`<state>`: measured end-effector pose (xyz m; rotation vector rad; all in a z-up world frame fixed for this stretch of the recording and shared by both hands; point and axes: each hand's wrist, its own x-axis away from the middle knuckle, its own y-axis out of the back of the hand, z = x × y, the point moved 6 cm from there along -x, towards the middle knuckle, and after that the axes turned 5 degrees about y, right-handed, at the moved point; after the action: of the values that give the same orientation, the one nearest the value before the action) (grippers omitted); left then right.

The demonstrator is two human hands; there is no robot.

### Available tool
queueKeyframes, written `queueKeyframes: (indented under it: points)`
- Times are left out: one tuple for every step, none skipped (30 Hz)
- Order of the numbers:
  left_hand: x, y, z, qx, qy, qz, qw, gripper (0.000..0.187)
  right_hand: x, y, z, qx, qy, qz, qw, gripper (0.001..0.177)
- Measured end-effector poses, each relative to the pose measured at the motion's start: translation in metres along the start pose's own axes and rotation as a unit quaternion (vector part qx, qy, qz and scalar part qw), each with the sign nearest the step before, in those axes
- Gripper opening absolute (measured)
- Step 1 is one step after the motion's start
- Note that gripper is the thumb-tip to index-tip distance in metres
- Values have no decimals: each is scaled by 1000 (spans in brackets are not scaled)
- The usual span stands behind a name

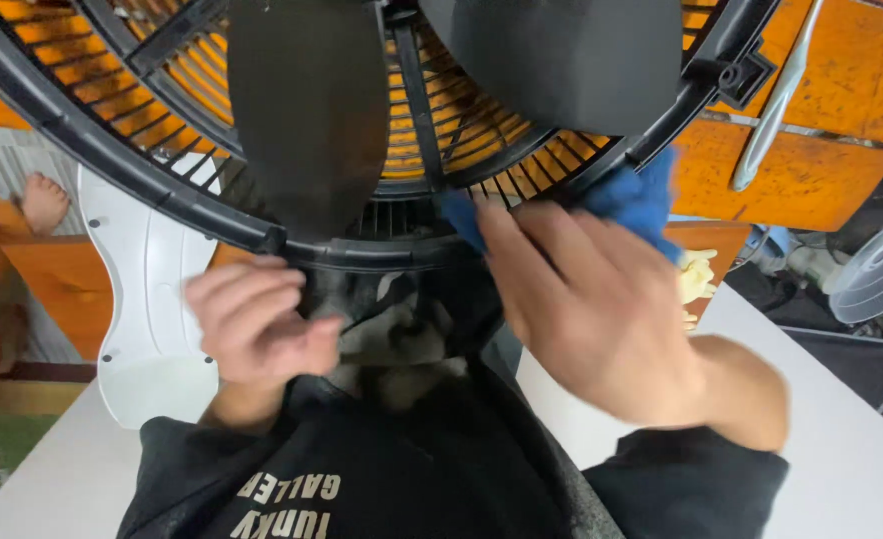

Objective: Cleaning the blades and internal grill of an electric fan with a blue cloth.

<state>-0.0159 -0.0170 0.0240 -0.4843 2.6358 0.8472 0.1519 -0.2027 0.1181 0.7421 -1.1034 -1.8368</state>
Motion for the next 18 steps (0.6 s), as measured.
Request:
queueKeyframes:
  points:
    - [-4,7,-1,-57,-18,-84,995,37,-12,-13,-2,7,1,39,999,21]
    - [-7,14,-1,-112,-35,-168,979,37,-26,-27,-4,16,2,78,997,25]
    - [-10,19,3,-112,-33,-174,978,37,-30,-36,-5,19,6,81,997,25]
    - [-14,21,6,-135,-42,-158,977,50,-33,-53,-10,45,-17,153,987,15]
    - [-16,23,10,-157,-51,-142,976,62,-34,-71,-14,71,-41,223,971,13]
    - [-17,23,11,-158,-46,-150,975,62,-38,-75,-15,76,-35,228,970,13]
    - [-18,22,15,-143,-26,-134,980,71,-39,-83,-20,126,-43,277,951,11]
    - [-22,20,19,-127,-7,-119,985,80,-41,-89,-25,177,-53,324,928,9]
    - [-15,18,24,-127,-3,-126,984,80,-44,-92,-26,182,-47,328,926,9]
    - [-8,16,29,-126,3,-128,984,81,-46,-95,-30,129,-91,322,933,14]
    - [-1,14,35,-124,9,-129,984,83,-48,-98,-34,75,-135,315,936,22]
    - [4,11,39,-122,14,-135,983,83,-47,-99,-34,80,-132,320,935,22]
    - [9,8,42,-111,15,-144,983,83,-49,-99,-32,85,-119,303,942,13]
    - [14,5,46,-100,17,-153,983,84,-51,-99,-30,90,-105,286,948,10]
    - [15,4,49,-98,22,-160,982,84,-53,-98,-29,95,-101,291,947,10]
    - [16,3,51,-93,19,-160,982,82,-52,-99,-29,99,-109,319,936,8]
    - [16,1,52,-88,15,-161,983,79,-52,-99,-30,102,-117,346,925,13]
    - [20,0,55,-86,20,-167,982,79,-56,-98,-27,107,-114,352,923,13]
